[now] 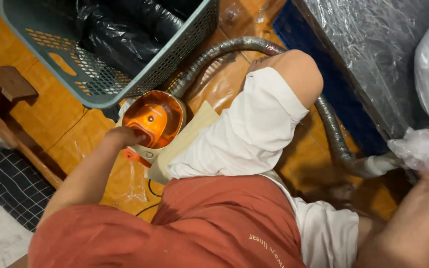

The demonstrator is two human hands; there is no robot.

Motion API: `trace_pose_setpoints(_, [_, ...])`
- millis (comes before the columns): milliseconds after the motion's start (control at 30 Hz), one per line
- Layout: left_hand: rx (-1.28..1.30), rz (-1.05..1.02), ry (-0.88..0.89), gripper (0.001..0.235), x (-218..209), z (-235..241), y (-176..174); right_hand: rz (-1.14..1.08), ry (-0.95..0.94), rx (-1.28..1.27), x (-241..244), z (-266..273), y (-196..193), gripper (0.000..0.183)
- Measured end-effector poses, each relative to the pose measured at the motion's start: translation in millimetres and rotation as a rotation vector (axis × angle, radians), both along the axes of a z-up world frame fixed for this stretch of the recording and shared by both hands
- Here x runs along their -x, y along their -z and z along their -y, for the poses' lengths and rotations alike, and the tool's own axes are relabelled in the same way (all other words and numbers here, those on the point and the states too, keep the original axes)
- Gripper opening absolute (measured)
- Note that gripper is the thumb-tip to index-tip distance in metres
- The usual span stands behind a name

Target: The person packs a white item into a plastic bag, ties the bag, and seals it with tape. They then place the sealed bag into a black plastic bag.

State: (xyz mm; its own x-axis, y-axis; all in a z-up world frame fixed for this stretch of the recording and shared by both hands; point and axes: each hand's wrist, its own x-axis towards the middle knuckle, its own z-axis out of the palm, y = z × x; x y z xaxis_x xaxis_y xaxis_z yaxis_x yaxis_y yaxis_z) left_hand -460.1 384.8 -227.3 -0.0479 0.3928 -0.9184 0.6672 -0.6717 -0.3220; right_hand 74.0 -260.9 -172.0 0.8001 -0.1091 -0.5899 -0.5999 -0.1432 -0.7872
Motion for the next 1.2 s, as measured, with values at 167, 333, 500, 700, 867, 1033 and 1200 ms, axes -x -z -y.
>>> trace_pose_setpoints(167, [-0.193, 0.270, -0.015, 0.090, 49, 10, 18, 0.006, -0.020, 0.016, 1, 5, -2, 0.025])
trace_pose_setpoints(333, [-0.174, 0.398, -0.011, 0.101, 61, 13, 19, -0.005, -0.035, -0.028, -9, 9, 10, 0.025])
trace_pose_setpoints(500, [-0.213, 0.260, 0.003, 0.124, 41, 34, -1, -0.003, -0.016, -0.092, -3, 9, 6, 0.023])
trace_pose_setpoints(700, [-0.343, 0.219, 0.361, 0.131, 64, 44, 43, 0.159, -0.012, 0.087, 29, -47, -49, 0.030])
trace_pose_setpoints(867, [-0.246, 0.181, 0.378, 0.133, 56, 45, 13, 0.317, 0.001, 0.173, 50, -77, -77, 0.055])
trace_pose_setpoints(1033, [-0.283, 0.324, 0.504, 0.133, 85, 38, 43, 0.318, 0.073, 0.116, 54, -86, -82, 0.051])
trace_pose_setpoints(1200, [-0.501, 0.791, 1.112, 0.057, 136, 25, 90, 0.231, 0.076, 0.063, 67, -107, -106, 0.050])
